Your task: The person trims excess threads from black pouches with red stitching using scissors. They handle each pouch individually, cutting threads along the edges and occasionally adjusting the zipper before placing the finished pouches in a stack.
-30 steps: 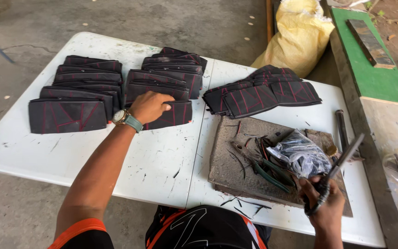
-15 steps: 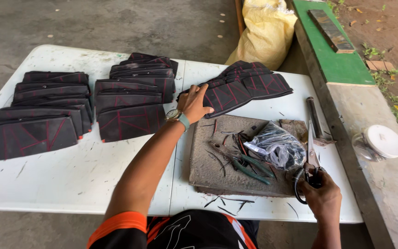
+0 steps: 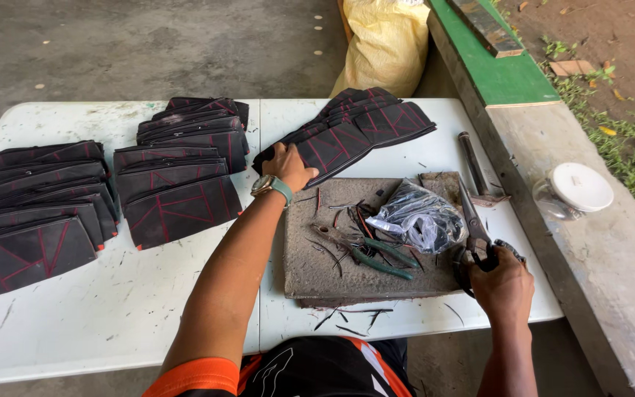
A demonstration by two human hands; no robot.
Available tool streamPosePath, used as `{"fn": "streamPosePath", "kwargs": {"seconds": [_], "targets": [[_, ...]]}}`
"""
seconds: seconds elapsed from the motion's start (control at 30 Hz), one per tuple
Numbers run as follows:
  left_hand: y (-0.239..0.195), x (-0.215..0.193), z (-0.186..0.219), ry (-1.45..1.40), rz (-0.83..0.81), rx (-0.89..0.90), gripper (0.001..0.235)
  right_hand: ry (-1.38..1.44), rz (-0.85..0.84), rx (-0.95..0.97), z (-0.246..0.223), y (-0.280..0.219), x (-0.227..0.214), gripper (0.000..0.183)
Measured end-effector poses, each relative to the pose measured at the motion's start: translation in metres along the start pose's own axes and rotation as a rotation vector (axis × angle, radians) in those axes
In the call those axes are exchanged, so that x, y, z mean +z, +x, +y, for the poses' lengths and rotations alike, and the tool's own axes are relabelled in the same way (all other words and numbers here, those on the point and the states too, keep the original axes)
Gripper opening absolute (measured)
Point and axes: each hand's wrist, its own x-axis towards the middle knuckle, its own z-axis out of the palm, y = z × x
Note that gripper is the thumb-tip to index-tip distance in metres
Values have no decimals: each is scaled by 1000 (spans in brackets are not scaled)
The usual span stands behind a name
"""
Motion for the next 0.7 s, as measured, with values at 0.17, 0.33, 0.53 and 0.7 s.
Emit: {"fn": "streamPosePath", "kwargs": {"seconds": [0.17,0.33,0.53,0.7], "targets": [[-4,-8,1,-155,157,163,67,-11,-41,27,12,8,4,50],[-29,-3,-4,-1094,294,145,38,-49,-75,1,13,6,2,49],[-149,-20,-68,-2027,-298,-76,35,697,-338,49,-24,1,-5,51],[-252,-27,-104,-1912,-578,199,40,1026,-1115,322,-137,-22,44,65]]}}
